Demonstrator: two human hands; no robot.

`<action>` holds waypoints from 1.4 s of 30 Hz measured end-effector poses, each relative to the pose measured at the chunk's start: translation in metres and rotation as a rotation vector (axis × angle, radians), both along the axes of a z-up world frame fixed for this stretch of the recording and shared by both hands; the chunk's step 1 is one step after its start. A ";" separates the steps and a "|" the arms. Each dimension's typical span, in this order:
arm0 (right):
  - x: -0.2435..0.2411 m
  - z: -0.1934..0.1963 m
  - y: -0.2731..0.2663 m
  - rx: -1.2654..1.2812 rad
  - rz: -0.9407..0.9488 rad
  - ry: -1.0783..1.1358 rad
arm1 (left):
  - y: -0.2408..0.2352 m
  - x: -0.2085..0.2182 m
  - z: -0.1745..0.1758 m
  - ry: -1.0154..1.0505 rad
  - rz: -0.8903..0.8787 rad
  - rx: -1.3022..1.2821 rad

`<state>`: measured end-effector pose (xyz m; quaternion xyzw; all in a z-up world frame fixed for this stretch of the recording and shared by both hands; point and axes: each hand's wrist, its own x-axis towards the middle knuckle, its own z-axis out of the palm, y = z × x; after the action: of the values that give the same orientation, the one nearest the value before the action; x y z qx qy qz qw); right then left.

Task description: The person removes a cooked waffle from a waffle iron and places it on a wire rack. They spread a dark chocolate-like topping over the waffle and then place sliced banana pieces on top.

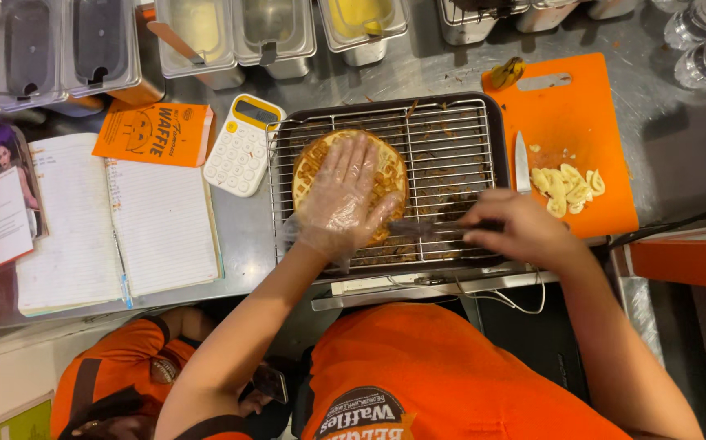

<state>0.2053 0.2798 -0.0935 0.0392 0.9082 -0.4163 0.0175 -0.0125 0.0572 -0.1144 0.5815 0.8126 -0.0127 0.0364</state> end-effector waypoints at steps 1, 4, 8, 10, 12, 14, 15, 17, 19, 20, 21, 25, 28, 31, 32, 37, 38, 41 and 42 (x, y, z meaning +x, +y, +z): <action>-0.003 0.002 0.008 0.016 -0.069 -0.037 | 0.000 -0.002 0.000 -0.030 -0.049 -0.006; 0.000 0.013 0.023 0.049 -0.187 -0.112 | -0.008 -0.017 0.008 -0.121 -0.191 -0.018; -0.003 0.021 0.014 -0.047 -0.005 -0.165 | -0.007 -0.017 0.024 -0.059 -0.034 0.026; -0.011 0.018 0.006 -0.010 0.065 -0.081 | 0.006 -0.006 0.024 -0.059 0.192 -0.047; -0.018 0.013 0.004 0.013 0.079 -0.045 | 0.020 -0.001 0.018 -0.166 0.389 -0.244; -0.020 0.012 0.011 0.030 0.037 -0.055 | 0.023 -0.001 0.011 -0.139 0.299 -0.101; -0.018 0.013 0.016 0.047 -0.017 -0.041 | 0.023 -0.004 0.008 -0.126 0.254 -0.029; -0.009 0.014 0.020 0.077 -0.117 -0.020 | 0.017 -0.012 0.001 -0.092 0.114 -0.027; -0.003 0.015 0.016 0.022 -0.051 -0.033 | 0.007 -0.022 -0.002 -0.115 -0.014 0.004; -0.002 0.016 0.013 -0.004 -0.018 -0.037 | 0.002 -0.026 -0.001 -0.156 -0.072 0.035; -0.004 0.016 0.010 0.019 0.028 -0.051 | -0.002 -0.029 0.000 -0.196 -0.131 0.065; -0.008 0.013 0.012 0.083 0.011 -0.077 | -0.007 -0.032 0.007 -0.212 -0.392 0.095; -0.001 0.014 0.026 0.102 -0.233 -0.046 | -0.009 -0.034 0.018 -0.266 -0.366 0.122; 0.010 0.012 0.027 0.111 -0.181 0.012 | -0.012 -0.023 0.028 -0.205 -0.010 0.127; 0.012 0.011 0.023 0.111 -0.106 0.032 | -0.012 -0.011 0.027 -0.114 0.182 0.117; 0.013 0.003 0.008 0.006 -0.045 -0.090 | -0.018 0.049 0.004 -0.009 0.408 0.081; 0.013 0.005 0.009 0.037 -0.056 -0.044 | -0.016 0.050 -0.002 0.117 0.347 0.002; 0.025 0.010 0.013 -0.036 -0.304 -0.117 | -0.012 0.022 -0.010 0.042 0.015 0.069; 0.031 0.011 0.013 -0.107 -0.290 -0.109 | -0.015 0.007 -0.011 -0.063 -0.117 0.139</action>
<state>0.2367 0.2926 -0.0820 0.1912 0.8673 -0.4595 0.0084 -0.0057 0.0422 -0.1253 0.6293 0.7746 0.0598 0.0207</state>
